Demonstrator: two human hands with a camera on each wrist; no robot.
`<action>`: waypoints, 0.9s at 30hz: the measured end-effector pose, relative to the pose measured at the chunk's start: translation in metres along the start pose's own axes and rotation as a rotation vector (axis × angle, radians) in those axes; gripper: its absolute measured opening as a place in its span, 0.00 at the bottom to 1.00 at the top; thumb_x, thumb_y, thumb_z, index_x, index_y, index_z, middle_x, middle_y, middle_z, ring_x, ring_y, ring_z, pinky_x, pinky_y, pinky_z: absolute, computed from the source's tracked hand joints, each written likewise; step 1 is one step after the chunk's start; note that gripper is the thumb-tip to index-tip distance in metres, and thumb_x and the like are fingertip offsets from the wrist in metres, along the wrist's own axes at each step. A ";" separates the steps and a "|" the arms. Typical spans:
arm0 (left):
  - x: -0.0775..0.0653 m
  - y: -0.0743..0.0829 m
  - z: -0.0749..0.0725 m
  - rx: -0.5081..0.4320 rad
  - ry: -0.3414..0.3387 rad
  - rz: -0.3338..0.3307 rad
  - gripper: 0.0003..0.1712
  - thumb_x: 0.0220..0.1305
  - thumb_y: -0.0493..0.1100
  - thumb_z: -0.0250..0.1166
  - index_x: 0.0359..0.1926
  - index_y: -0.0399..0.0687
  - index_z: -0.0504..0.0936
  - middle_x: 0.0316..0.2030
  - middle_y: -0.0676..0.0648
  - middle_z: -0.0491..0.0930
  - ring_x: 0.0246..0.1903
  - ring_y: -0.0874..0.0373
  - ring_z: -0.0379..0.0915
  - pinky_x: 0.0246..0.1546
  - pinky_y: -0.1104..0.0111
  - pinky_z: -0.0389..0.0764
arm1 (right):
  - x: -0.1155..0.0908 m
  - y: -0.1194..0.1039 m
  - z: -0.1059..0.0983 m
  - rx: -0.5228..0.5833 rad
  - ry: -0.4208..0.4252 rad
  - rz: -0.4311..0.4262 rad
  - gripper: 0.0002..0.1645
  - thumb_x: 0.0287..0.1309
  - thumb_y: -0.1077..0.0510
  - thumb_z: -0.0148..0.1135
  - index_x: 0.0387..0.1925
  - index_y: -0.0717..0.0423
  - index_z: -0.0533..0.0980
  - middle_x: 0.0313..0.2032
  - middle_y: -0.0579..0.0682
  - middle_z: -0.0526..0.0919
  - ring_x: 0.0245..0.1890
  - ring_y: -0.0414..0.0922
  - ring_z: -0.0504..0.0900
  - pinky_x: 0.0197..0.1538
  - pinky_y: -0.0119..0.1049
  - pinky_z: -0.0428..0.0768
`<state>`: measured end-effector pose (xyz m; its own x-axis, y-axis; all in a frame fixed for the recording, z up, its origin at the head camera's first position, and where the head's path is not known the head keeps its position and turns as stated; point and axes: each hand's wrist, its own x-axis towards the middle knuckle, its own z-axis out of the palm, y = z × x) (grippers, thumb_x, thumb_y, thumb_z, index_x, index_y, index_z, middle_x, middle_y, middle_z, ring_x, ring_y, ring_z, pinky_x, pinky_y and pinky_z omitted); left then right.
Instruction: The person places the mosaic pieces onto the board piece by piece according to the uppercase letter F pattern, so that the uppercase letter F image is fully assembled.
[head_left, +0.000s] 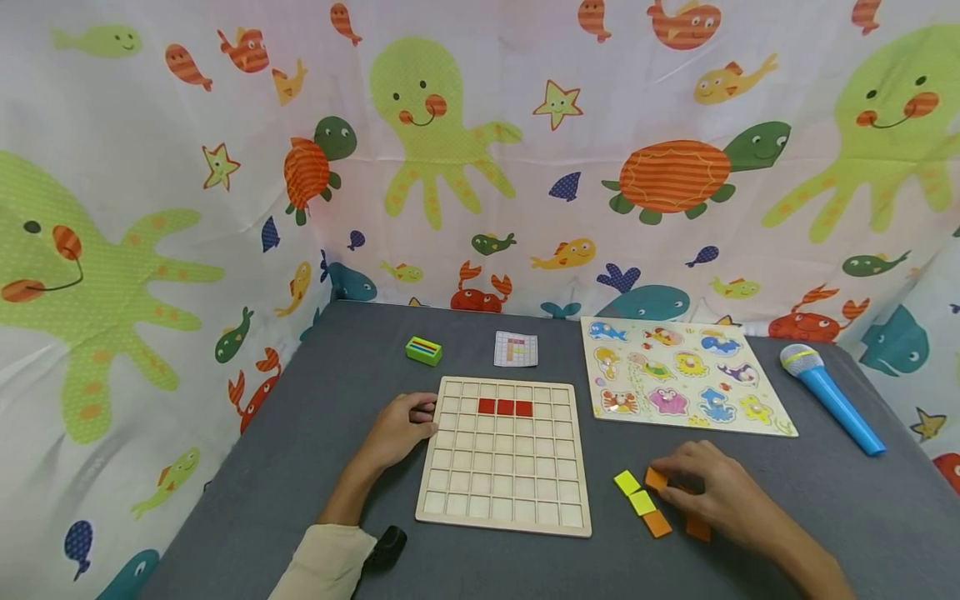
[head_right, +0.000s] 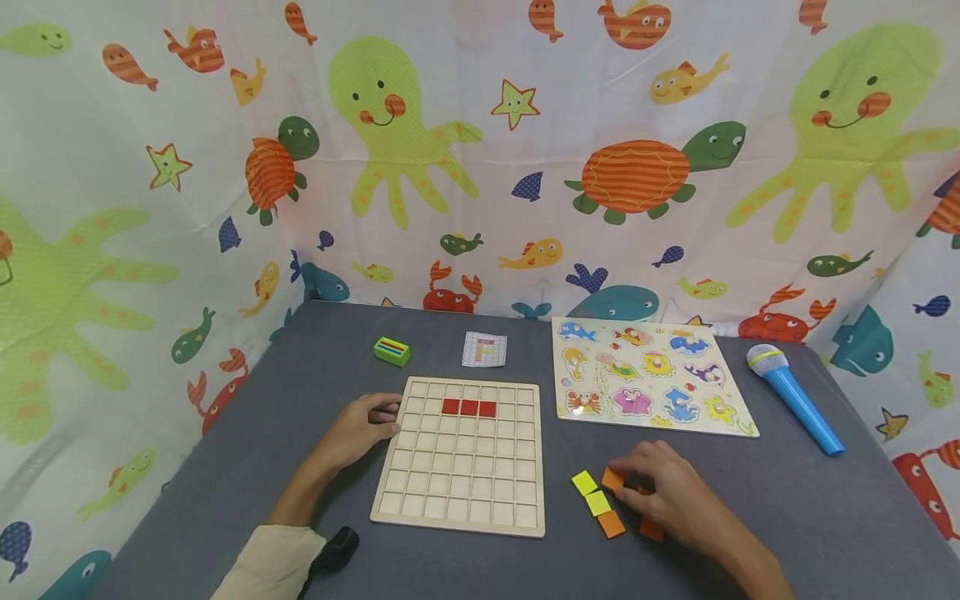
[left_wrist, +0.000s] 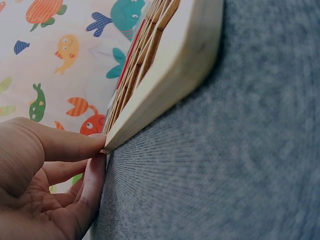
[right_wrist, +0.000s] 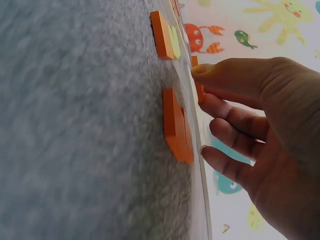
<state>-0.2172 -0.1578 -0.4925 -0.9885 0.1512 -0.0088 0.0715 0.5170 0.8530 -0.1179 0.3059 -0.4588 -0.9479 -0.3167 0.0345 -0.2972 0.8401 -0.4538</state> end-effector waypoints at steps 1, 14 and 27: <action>0.000 0.000 0.000 -0.001 0.001 0.002 0.27 0.67 0.31 0.70 0.67 0.37 0.80 0.54 0.42 0.80 0.53 0.49 0.83 0.55 0.54 0.84 | 0.002 -0.002 0.000 -0.006 0.006 -0.002 0.15 0.63 0.47 0.77 0.50 0.42 0.88 0.44 0.33 0.81 0.45 0.36 0.75 0.44 0.35 0.80; 0.000 0.002 0.000 0.003 0.006 -0.004 0.27 0.67 0.32 0.70 0.67 0.38 0.81 0.54 0.42 0.80 0.53 0.50 0.82 0.56 0.53 0.83 | 0.037 -0.027 0.012 0.007 0.039 -0.134 0.15 0.65 0.50 0.76 0.52 0.43 0.88 0.47 0.35 0.81 0.47 0.38 0.78 0.49 0.41 0.83; -0.002 0.003 -0.001 0.009 0.004 -0.011 0.27 0.68 0.32 0.70 0.67 0.38 0.80 0.54 0.42 0.80 0.53 0.49 0.82 0.56 0.53 0.83 | 0.075 -0.054 0.029 0.059 -0.013 -0.166 0.17 0.67 0.51 0.74 0.55 0.48 0.88 0.50 0.42 0.82 0.51 0.44 0.78 0.56 0.52 0.83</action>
<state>-0.2151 -0.1573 -0.4889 -0.9898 0.1419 -0.0159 0.0617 0.5257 0.8484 -0.1693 0.2241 -0.4578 -0.8845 -0.4552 0.1024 -0.4423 0.7482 -0.4945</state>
